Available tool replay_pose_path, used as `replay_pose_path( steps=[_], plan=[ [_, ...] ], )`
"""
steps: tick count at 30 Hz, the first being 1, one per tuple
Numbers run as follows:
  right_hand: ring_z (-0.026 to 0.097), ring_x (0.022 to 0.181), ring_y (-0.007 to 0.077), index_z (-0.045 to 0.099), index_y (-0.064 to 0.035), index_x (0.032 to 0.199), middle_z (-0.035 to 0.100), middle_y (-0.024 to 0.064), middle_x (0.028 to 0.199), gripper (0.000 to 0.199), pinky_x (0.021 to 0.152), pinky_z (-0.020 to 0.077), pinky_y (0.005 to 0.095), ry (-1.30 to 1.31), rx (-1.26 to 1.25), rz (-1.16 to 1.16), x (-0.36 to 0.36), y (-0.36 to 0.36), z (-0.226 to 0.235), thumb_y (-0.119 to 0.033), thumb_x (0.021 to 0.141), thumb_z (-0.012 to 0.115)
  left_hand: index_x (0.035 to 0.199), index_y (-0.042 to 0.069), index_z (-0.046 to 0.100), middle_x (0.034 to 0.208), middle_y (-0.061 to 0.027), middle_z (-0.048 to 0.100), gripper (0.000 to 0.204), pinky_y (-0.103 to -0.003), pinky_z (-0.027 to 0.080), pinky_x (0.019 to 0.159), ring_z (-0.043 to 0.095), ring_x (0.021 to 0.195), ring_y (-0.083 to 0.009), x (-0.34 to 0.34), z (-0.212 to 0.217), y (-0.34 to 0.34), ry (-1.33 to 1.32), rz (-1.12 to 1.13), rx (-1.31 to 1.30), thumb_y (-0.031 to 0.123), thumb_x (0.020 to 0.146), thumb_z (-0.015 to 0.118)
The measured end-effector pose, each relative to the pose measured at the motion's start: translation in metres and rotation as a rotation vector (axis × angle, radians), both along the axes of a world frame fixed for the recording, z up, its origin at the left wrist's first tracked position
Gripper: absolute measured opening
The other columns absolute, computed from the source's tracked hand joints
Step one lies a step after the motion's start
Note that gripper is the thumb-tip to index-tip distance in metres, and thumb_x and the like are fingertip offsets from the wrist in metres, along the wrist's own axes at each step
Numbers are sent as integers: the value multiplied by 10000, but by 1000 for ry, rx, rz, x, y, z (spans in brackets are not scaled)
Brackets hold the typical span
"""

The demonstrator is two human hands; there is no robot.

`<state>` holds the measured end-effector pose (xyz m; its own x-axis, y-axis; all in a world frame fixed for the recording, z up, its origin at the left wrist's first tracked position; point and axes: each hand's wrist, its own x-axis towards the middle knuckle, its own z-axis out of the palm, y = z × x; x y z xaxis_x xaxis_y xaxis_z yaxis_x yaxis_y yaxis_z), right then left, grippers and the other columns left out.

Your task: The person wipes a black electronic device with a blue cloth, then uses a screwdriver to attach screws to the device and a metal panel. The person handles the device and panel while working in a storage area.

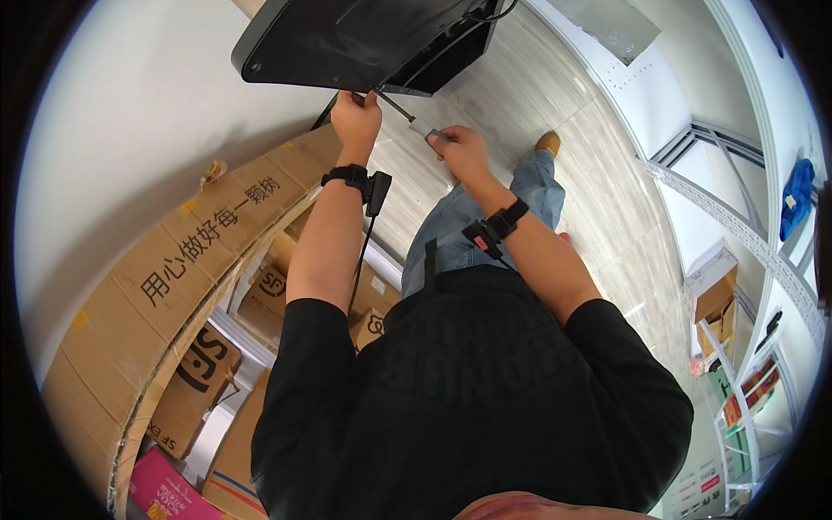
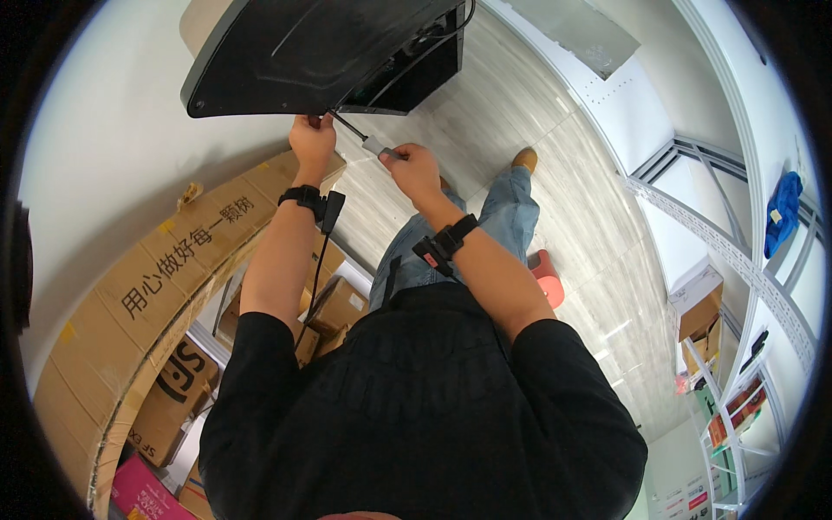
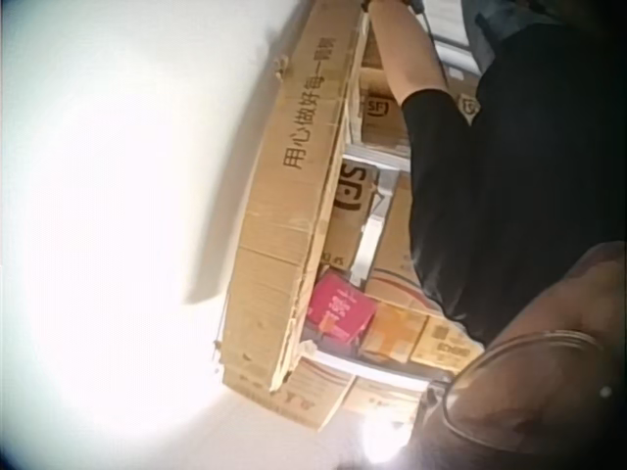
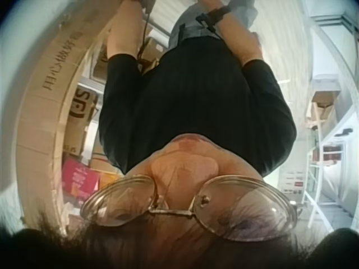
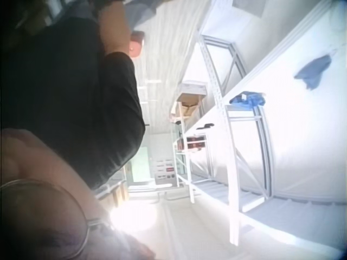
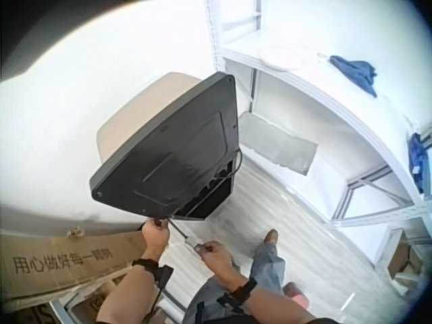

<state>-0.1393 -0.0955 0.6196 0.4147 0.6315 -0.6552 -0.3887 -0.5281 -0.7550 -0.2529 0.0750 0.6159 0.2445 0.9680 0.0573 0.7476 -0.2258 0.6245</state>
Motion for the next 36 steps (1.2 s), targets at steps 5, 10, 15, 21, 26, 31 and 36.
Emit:
replay_pose_path(
  steps=[5, 10, 15, 21, 26, 31, 36],
  plan=[
    [564, 587, 144, 641, 27, 944, 610, 84, 708, 306, 544, 441, 308, 154, -48, -10, 11, 4, 30, -225, 798, 738, 907, 17, 612, 656, -87, 633, 237, -386, 495, 618, 639, 624, -280, 0, 2, -1, 39, -3, -13, 106, 736, 750],
    [515, 563, 126, 622, 9, 951, 601, 63, 751, 296, 479, 412, 310, 58, -3, 114, 12, 2, 28, -266, 860, 684, 919, 17, 617, 643, -84, 621, 257, -394, 493, 619, 633, 620, -284, 0, 5, -1, 19, 6, -33, 142, 742, 754],
    [525, 613, 119, 625, 1, 955, 591, 44, 752, 331, 513, 436, 298, 252, -46, 32, 18, 5, 20, -303, 850, 699, 936, 22, 615, 653, -91, 626, 277, -403, 494, 633, 640, 641, -299, -1, 5, 1, 63, 16, -60, 179, 754, 752],
    [545, 592, 129, 607, 20, 985, 606, 71, 752, 385, 446, 443, 295, 93, 10, 76, 14, 4, 29, -320, 838, 712, 973, 21, 609, 657, -102, 629, 298, -425, 496, 659, 644, 665, -321, 3, 3, -1, 70, 44, -48, 188, 762, 738],
    [550, 572, 132, 601, 22, 985, 618, 87, 779, 383, 406, 426, 274, 102, 81, 118, 26, -4, 28, -305, 828, 725, 975, 20, 608, 663, -106, 637, 289, -434, 494, 677, 642, 675, -340, 4, 3, 0, 71, 41, -50, 177, 765, 730],
    [526, 539, 119, 602, 12, 953, 615, 75, 743, 358, 396, 405, 270, 148, 112, 150, 42, -26, 25, -302, 830, 724, 982, 8, 608, 695, -118, 649, 291, -441, 488, 689, 636, 691, -369, 7, 2, 0, 26, 44, -64, 176, 775, 723],
    [517, 581, 81, 600, -46, 934, 593, 3, 717, 274, 441, 368, 238, 97, 48, 154, 46, -40, 32, -289, 856, 700, 1062, 3, 578, 787, -133, 665, 296, -429, 496, 676, 647, 676, -326, 2, -28, 4, -186, 106, -104, 106, 803, 676]
  ],
)
